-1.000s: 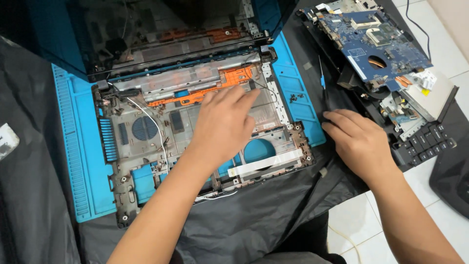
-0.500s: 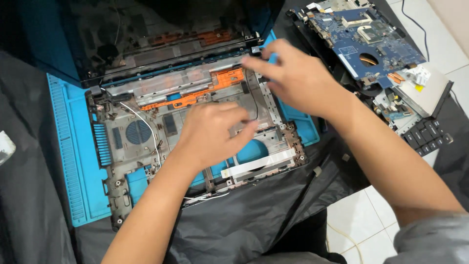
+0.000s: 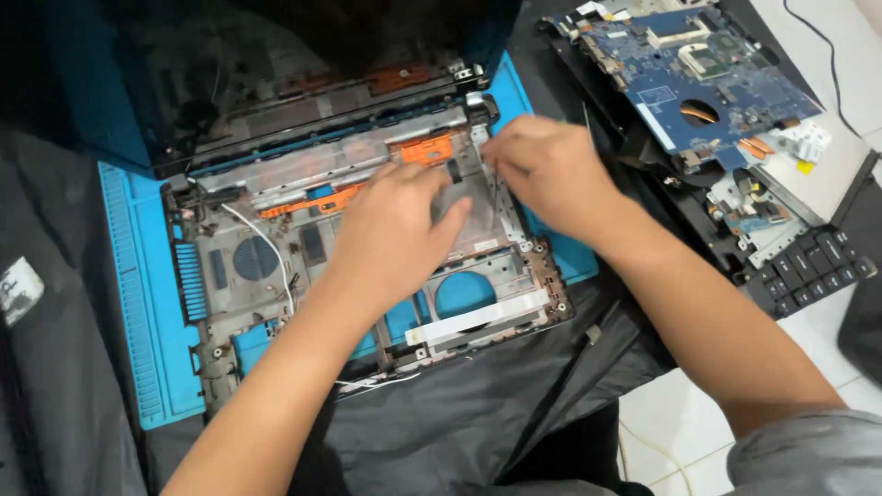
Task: The person works on a partially disassembled Acer laptop on a repair mat, first pressing and aligning the screen panel and its bezel, then using a screwdriver to work on the screen hinge area. They then lift and reposition the laptop chassis and use the screwdriver to unscrew and adjust components inside the exposed frame.
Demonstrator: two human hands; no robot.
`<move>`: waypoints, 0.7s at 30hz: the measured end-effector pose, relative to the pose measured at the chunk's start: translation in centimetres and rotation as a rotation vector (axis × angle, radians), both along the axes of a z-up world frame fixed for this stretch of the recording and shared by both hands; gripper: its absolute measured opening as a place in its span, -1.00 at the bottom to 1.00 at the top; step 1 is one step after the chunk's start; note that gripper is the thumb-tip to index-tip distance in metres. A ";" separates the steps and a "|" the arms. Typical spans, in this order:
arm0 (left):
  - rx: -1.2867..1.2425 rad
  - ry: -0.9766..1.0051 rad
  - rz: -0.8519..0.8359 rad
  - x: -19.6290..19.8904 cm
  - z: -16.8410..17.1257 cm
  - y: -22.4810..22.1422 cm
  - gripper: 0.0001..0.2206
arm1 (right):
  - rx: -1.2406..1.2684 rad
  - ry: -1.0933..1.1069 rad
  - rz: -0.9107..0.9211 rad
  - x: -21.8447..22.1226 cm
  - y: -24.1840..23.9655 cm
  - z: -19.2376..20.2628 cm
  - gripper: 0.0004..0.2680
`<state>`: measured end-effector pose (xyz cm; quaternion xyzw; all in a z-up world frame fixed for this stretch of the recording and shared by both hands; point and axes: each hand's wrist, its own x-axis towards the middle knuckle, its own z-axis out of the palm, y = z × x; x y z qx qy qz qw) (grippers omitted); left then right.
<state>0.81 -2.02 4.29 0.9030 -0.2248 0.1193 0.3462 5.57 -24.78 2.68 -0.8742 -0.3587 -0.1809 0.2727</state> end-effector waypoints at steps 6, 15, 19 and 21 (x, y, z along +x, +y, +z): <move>-0.285 0.217 0.200 6.1 -7.0 -5.1 -0.77 | -0.144 -0.055 0.281 -0.3 0.0 0.9 -0.74; -0.238 0.228 0.254 4.3 -3.6 -5.4 -0.79 | -0.286 0.159 -0.300 -0.7 -3.2 4.4 -0.88; -0.048 -0.126 0.235 3.8 -5.8 -4.9 -0.78 | -0.551 0.286 -0.514 -1.3 -4.2 3.9 -0.79; 0.034 -0.143 0.176 3.9 -6.2 -4.8 -0.78 | -0.642 0.356 -0.503 -1.3 -4.0 3.5 -0.82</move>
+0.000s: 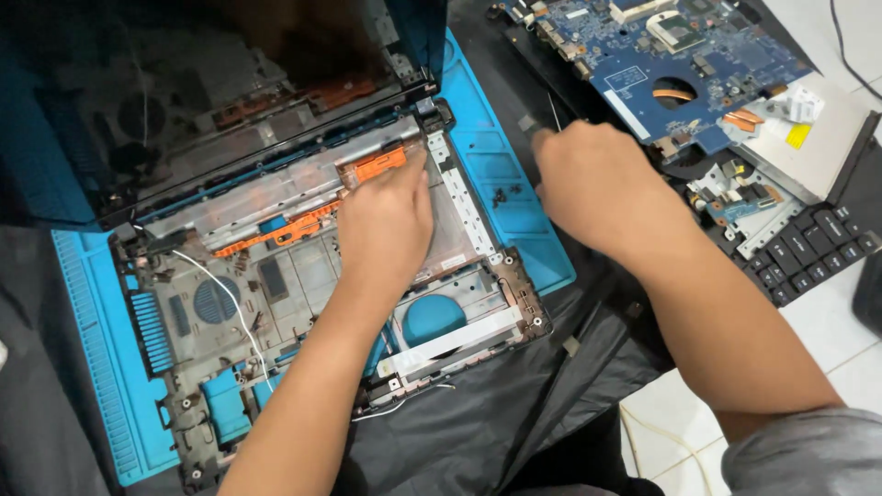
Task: The person works on a partially disassembled Acer laptop on a repair mat, first pressing and aligning the screen panel and its bezel, then using a screwdriver to work on the screen hinge area. They then lift and reposition the laptop chassis and use the screwdriver to unscrew and adjust components inside the exposed frame.
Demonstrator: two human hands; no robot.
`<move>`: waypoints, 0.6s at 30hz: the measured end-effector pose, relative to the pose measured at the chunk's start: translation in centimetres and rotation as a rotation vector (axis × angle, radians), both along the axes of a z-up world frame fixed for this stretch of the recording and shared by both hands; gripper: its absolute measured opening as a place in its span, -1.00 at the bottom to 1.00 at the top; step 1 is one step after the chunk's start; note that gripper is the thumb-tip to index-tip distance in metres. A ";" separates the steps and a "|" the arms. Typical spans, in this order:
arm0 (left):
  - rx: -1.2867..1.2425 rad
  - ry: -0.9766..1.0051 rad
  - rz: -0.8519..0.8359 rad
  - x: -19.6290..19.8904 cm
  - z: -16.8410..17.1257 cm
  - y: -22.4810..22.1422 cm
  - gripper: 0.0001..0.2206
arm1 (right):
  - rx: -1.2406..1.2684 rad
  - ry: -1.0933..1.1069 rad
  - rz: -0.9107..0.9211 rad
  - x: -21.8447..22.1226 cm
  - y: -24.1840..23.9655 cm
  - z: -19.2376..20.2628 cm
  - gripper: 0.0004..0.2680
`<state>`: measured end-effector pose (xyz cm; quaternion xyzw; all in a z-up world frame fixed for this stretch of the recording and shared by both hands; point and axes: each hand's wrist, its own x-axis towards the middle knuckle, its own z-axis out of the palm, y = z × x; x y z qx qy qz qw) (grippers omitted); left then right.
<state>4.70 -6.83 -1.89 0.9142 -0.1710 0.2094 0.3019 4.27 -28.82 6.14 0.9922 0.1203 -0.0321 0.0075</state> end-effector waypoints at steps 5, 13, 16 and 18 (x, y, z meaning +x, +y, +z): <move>0.251 -0.012 -0.028 -0.1 0.0 -0.2 -0.66 | -0.037 -0.019 0.048 0.4 -0.4 -1.0 -0.83; 0.402 -0.042 -0.002 -0.6 -0.1 -0.5 -0.62 | -0.047 -0.111 0.054 -1.4 0.1 1.4 -0.89; 0.509 -0.076 0.000 -0.9 0.2 -0.6 -0.62 | -0.100 -0.060 -0.022 -1.4 0.1 1.3 -0.87; 0.519 -0.094 0.012 -1.0 0.5 -0.7 -0.66 | -0.110 -0.074 0.062 -0.8 -0.3 0.4 -0.85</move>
